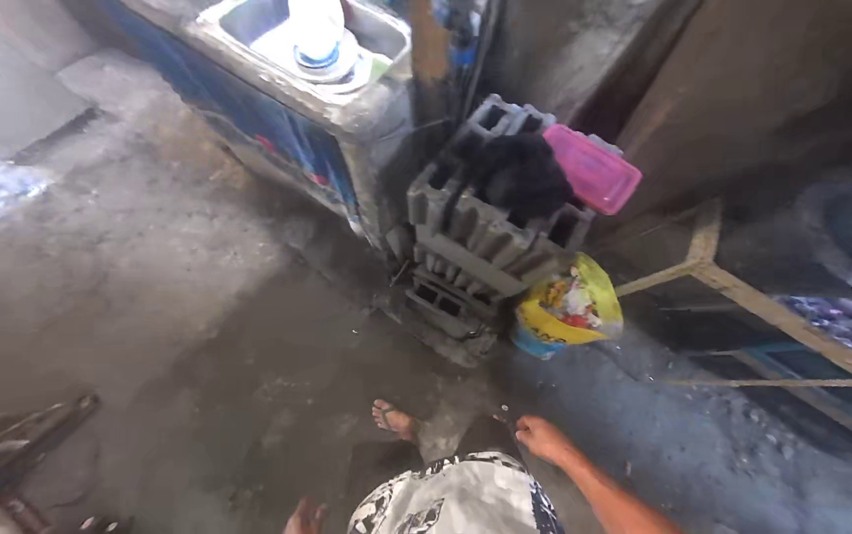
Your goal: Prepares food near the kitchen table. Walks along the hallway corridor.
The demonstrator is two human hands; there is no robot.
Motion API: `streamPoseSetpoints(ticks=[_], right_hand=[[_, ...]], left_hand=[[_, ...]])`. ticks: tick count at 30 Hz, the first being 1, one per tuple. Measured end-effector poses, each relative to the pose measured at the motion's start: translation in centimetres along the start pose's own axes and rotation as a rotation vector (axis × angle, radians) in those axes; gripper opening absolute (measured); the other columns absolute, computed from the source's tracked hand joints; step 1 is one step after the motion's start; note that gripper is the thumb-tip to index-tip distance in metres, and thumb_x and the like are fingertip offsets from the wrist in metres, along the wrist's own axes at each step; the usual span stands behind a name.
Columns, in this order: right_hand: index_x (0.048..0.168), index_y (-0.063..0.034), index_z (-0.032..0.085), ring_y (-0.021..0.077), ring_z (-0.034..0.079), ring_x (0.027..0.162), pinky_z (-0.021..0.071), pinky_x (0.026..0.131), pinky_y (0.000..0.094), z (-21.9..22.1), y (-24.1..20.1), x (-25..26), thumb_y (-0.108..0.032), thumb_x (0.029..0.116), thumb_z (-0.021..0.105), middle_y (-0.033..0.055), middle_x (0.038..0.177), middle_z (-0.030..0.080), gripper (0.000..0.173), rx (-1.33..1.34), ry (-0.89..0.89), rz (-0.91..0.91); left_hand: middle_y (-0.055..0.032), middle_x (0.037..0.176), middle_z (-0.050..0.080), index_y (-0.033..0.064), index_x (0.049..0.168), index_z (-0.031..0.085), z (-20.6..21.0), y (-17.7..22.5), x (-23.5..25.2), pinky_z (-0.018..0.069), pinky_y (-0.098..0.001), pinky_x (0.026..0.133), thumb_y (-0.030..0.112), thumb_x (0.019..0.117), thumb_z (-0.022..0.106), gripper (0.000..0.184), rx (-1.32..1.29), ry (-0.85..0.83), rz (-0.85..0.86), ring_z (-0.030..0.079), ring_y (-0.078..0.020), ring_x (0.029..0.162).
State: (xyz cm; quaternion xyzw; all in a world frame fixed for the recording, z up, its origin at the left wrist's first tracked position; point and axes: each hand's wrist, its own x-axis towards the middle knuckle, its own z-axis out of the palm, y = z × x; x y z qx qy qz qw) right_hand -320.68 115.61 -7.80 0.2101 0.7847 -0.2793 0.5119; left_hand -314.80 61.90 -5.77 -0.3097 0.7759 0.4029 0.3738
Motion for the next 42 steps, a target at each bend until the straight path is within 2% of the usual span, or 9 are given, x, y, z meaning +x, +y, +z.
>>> streamPoseSetpoints(ticks=[7, 12, 16, 20, 23, 27, 32, 38, 42], right_hand=[[0.136, -0.0075, 0.063, 0.0337, 0.064, 0.124, 0.0468, 0.109, 0.0563, -0.9, -18.2, 5.3, -0.03, 0.106, 0.053, 0.0184, 0.131, 0.067, 0.039, -0.05, -0.008, -0.174], [0.136, -0.0069, 0.063, 0.0345, 0.064, 0.123, 0.0474, 0.108, 0.0559, -1.0, -25.6, 13.6, -0.028, 0.1062, 0.052, 0.0197, 0.129, 0.067, 0.038, -0.012, -0.009, -0.19], [0.139, -0.004, 0.06, 0.0356, 0.061, 0.127, 0.0445, 0.111, 0.0547, 0.8, -28.8, 17.0, -0.026, 0.1076, 0.051, 0.0215, 0.133, 0.065, 0.039, 0.032, -0.054, -0.064], [0.138, -0.0029, 0.061, 0.0353, 0.063, 0.125, 0.0458, 0.11, 0.0551, 5.8, -28.9, 19.6, -0.026, 0.1069, 0.053, 0.0215, 0.131, 0.067, 0.04, 0.106, -0.033, 0.091], [0.138, -0.0007, 0.059, 0.0365, 0.061, 0.127, 0.0447, 0.111, 0.0545, 8.8, -31.4, 21.2, -0.024, 0.1077, 0.053, 0.0237, 0.133, 0.065, 0.039, 0.111, -0.122, 0.196], [0.137, -0.0036, 0.062, 0.0317, 0.066, 0.121, 0.049, 0.109, 0.0515, 13.2, -34.5, 27.1, -0.025, 0.1059, 0.055, 0.0191, 0.128, 0.069, 0.039, 0.169, -0.054, 0.115], [0.143, -0.008, 0.059, 0.0263, 0.068, 0.118, 0.0507, 0.107, 0.0476, 15.5, -39.1, 36.3, -0.031, 0.1072, 0.052, 0.0149, 0.131, 0.068, 0.043, 0.221, -0.061, 0.042], [0.139, -0.0045, 0.061, 0.0243, 0.069, 0.116, 0.0528, 0.106, 0.0442, 19.2, -33.2, 46.4, -0.023, 0.1058, 0.054, 0.0152, 0.128, 0.069, 0.039, 0.326, 0.06, 0.04], [0.136, -0.0062, 0.063, 0.0227, 0.071, 0.108, 0.0559, 0.099, 0.0446, 22.7, -27.0, 47.8, -0.029, 0.1053, 0.054, 0.0139, 0.123, 0.071, 0.039, 0.393, 0.158, 0.162]], left_hand=[[-0.0257, 0.123, 0.067, -0.0017, 0.14, 0.055, -17.7, 9.3, 12.4, 0.0569, -0.0552, 0.087, 0.018, 0.1045, 0.059, 0.041, 0.038, 0.182, 0.15, 0.07, -0.0357, 0.099], [-0.0215, 0.122, 0.069, 0.0015, 0.135, 0.062, -22.2, 12.1, 21.2, 0.0568, -0.0545, 0.088, 0.018, 0.1044, 0.06, 0.034, 0.073, 0.198, 0.171, 0.07, -0.0327, 0.102], [-0.0219, 0.116, 0.071, -0.0014, 0.132, 0.062, -21.7, 11.7, 31.7, 0.0571, -0.0528, 0.088, 0.014, 0.1045, 0.058, 0.032, 0.168, 0.004, 0.123, 0.071, -0.0328, 0.098], [-0.02, 0.123, 0.07, 0.001, 0.135, 0.062, -20.8, 11.0, 42.5, 0.0526, -0.0534, 0.099, 0.012, 0.1042, 0.057, 0.033, 0.269, -0.17, 0.086, 0.069, -0.033, 0.111], [-0.0188, 0.119, 0.071, 0.0013, 0.13, 0.065, -21.7, 11.2, 48.6, 0.0541, -0.052, 0.097, 0.012, 0.1038, 0.058, 0.03, 0.22, -0.15, 0.134, 0.07, -0.0306, 0.107], [-0.0206, 0.116, 0.072, -0.0001, 0.129, 0.066, -23.0, 13.0, 58.9, 0.0542, -0.0557, 0.096, 0.017, 0.1056, 0.055, 0.031, 0.245, -0.074, 0.268, 0.071, -0.034, 0.104], [-0.0243, 0.123, 0.069, 0.0013, 0.132, 0.064, -21.3, 16.6, 74.6, 0.0474, -0.0633, 0.102, 0.02, 0.1076, 0.05, 0.034, 0.485, -0.053, 0.345, 0.066, -0.0421, 0.115], [-0.0322, 0.135, 0.059, 0.0061, 0.146, 0.052, -16.1, 20.3, 92.5, 0.0405, -0.0767, 0.099, 0.029, 0.1072, 0.054, 0.045, 0.672, 0.051, 0.36, 0.057, -0.0561, 0.122], [-0.038, 0.149, 0.041, 0.0033, 0.151, 0.042, -13.3, 22.0, 97.9, 0.0392, -0.0777, 0.099, 0.03, 0.1034, 0.061, 0.058, 0.778, 0.168, 0.36, 0.046, -0.06, 0.131]])
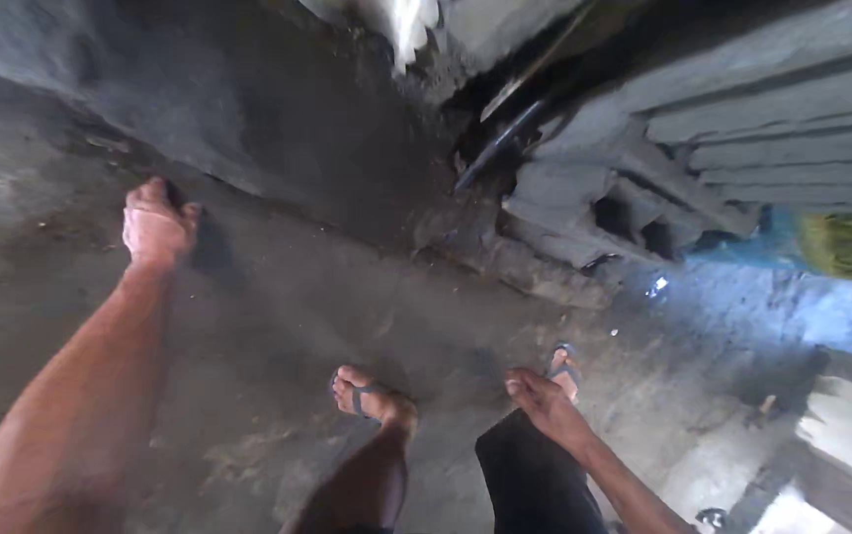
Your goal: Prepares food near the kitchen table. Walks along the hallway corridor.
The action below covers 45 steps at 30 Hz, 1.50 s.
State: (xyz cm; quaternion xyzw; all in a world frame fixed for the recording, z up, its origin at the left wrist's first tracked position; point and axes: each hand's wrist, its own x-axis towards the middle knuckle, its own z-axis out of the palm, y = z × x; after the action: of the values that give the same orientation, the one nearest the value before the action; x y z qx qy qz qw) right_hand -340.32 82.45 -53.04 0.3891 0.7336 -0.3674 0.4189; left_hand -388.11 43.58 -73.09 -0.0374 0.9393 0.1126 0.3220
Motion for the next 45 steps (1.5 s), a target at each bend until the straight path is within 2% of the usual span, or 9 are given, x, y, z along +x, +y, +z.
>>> streamPoseSetpoints(ticks=[9, 16, 20, 25, 28, 33, 36, 40, 45], right_hand=[[0.134, -0.0033, 0.065, 0.0269, 0.071, 0.111, 0.0546, 0.102, 0.0473, -0.7, 4.9, -1.7, -0.026, 0.1056, 0.053, 0.0166, 0.122, 0.071, 0.038, -0.004, 0.144, -0.043], [0.131, -0.0007, 0.066, 0.0291, 0.068, 0.115, 0.0514, 0.105, 0.0473, -6.1, 15.7, -6.2, -0.017, 0.1047, 0.052, 0.0193, 0.125, 0.069, 0.034, 0.173, 0.279, 0.17], [0.131, -0.0014, 0.064, 0.0298, 0.065, 0.121, 0.0492, 0.108, 0.0495, -9.6, 26.2, -4.5, -0.022, 0.1069, 0.05, 0.0188, 0.128, 0.068, 0.035, 0.286, 0.319, 0.304], [0.138, -0.0022, 0.059, 0.0418, 0.06, 0.126, 0.0469, 0.106, 0.0621, -12.6, 39.4, 1.5, -0.019, 0.107, 0.05, 0.0254, 0.136, 0.062, 0.037, 0.291, 0.307, 0.394], [0.146, -0.0039, 0.052, 0.0443, 0.057, 0.13, 0.047, 0.105, 0.0645, -13.9, 45.2, 5.9, -0.023, 0.1046, 0.055, 0.0262, 0.145, 0.055, 0.046, 0.259, 0.322, 0.362], [0.155, -0.0078, 0.042, 0.0439, 0.053, 0.135, 0.048, 0.104, 0.0653, -16.4, 49.4, 11.8, -0.03, 0.1025, 0.058, 0.0237, 0.156, 0.045, 0.059, 0.261, 0.375, 0.362], [0.154, -0.0094, 0.045, 0.0428, 0.051, 0.137, 0.0502, 0.102, 0.0626, -17.5, 50.4, 14.5, -0.028, 0.1019, 0.058, 0.0223, 0.158, 0.042, 0.057, 0.238, 0.418, 0.329], [0.16, -0.0101, 0.035, 0.0463, 0.043, 0.143, 0.0478, 0.102, 0.0662, -18.6, 50.3, 17.3, -0.026, 0.0995, 0.062, 0.0231, 0.163, 0.033, 0.068, 0.206, 0.418, 0.343], [0.149, -0.0096, 0.052, 0.0464, 0.053, 0.133, 0.055, 0.094, 0.0618, -17.2, 49.9, 18.5, -0.024, 0.0979, 0.064, 0.0258, 0.152, 0.046, 0.055, 0.149, 0.596, 0.371]], left_hand=[[-0.0296, 0.125, 0.064, 0.0009, 0.13, 0.062, 3.7, 0.1, -5.3, 0.0455, -0.0659, 0.099, 0.027, 0.1062, 0.049, 0.038, -0.111, 0.113, 0.173, 0.062, -0.047, 0.116], [-0.027, 0.122, 0.067, 0.0028, 0.132, 0.063, 10.0, 8.2, -23.8, 0.0482, -0.0675, 0.096, 0.015, 0.1036, 0.058, 0.031, 0.301, -0.636, 0.392, 0.065, -0.0472, 0.112], [-0.0228, 0.136, 0.063, 0.0065, 0.136, 0.063, 13.7, 14.1, -32.5, 0.0464, -0.0628, 0.105, 0.021, 0.1049, 0.056, 0.035, 0.535, -0.798, 0.465, 0.06, -0.0429, 0.125], [-0.0206, 0.138, 0.062, 0.0086, 0.135, 0.064, 18.9, 22.5, -38.8, 0.0451, -0.0603, 0.107, 0.026, 0.1072, 0.052, 0.035, 0.688, -0.779, 0.523, 0.058, -0.0407, 0.129], [-0.0201, 0.126, 0.069, 0.0068, 0.131, 0.067, 21.5, 30.2, -41.8, 0.0483, -0.0584, 0.104, 0.024, 0.1071, 0.054, 0.032, 0.483, -0.669, 0.52, 0.066, -0.0376, 0.118], [-0.0148, 0.112, 0.072, 0.0051, 0.128, 0.067, 26.9, 46.7, -44.5, 0.0577, -0.0441, 0.09, 0.025, 0.1051, 0.057, 0.031, 0.047, -0.49, 0.615, 0.071, -0.0226, 0.096], [-0.0158, 0.121, 0.07, 0.0094, 0.133, 0.065, 29.4, 54.5, -44.6, 0.0517, -0.0516, 0.101, 0.026, 0.1063, 0.056, 0.033, 0.171, -0.34, 0.661, 0.069, -0.0298, 0.111], [-0.0174, 0.126, 0.068, 0.0126, 0.141, 0.058, 32.0, 58.5, -43.1, 0.0498, -0.0588, 0.101, 0.024, 0.1078, 0.052, 0.036, 0.302, -0.262, 0.64, 0.067, -0.0365, 0.115], [-0.017, 0.127, 0.068, 0.0144, 0.134, 0.065, 34.0, 58.7, -41.1, 0.0504, -0.0609, 0.099, 0.031, 0.1067, 0.054, 0.034, 0.373, -0.196, 0.694, 0.066, -0.0378, 0.116]])
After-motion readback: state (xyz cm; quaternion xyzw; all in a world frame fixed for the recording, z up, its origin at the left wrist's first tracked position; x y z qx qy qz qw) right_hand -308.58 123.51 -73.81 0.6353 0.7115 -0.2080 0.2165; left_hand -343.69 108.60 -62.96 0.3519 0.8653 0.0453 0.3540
